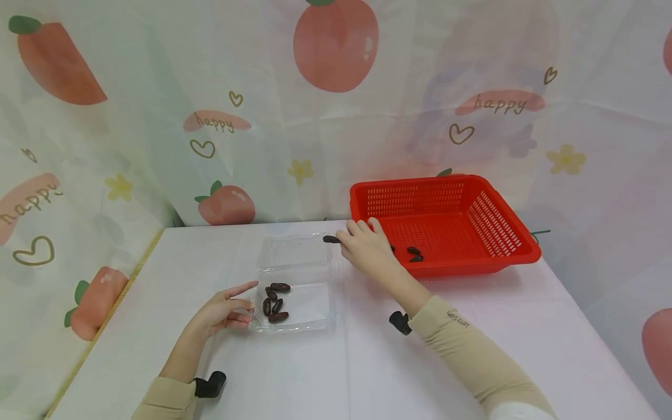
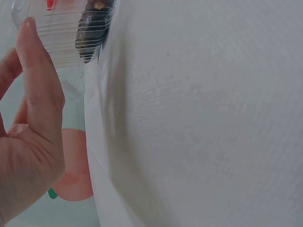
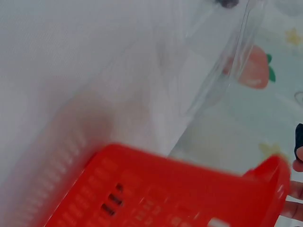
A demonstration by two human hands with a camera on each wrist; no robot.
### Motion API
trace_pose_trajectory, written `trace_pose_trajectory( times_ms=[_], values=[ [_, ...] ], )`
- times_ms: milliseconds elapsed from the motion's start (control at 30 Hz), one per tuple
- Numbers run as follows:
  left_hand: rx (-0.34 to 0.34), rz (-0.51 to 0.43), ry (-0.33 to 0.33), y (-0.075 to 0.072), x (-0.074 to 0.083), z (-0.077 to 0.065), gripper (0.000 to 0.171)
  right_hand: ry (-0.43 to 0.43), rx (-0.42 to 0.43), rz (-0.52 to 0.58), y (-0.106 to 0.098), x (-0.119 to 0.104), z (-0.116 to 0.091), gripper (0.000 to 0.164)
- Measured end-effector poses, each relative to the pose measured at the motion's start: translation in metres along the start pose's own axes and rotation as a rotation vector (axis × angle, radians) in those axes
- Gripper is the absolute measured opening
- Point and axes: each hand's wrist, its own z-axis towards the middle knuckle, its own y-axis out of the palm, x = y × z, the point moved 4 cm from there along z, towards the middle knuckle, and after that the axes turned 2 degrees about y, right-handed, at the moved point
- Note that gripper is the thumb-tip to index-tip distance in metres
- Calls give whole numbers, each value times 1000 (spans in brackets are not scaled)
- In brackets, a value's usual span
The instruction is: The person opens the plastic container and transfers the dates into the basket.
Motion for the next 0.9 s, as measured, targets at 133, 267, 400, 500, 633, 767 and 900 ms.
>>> trace_pose_trajectory(
  times_ms=[133,267,400,500,633,767,900],
  values=[
    [1,-3,-1,0,0,0,56,56,8,-2,2,24,-4,19],
    [-8,-9,4,0,0,0,57,104,-18,-5,7,47,-10,20],
    [-12,-15,9,0,0,0,57,157,-87,-9,15,67,-14,19],
    [-9,-15,5,0,0,0,57,192,-142,-20,22,82,-17,20],
    [-12,-13,6,0,1,0,57,214,-188,-34,30,100,-18,25],
    [-22,-12,10,0,2,-1,57,232,-236,-47,36,114,-19,30],
    [-23,-12,7,1,2,-1,57,255,-317,-56,42,123,-21,34]
  ],
)
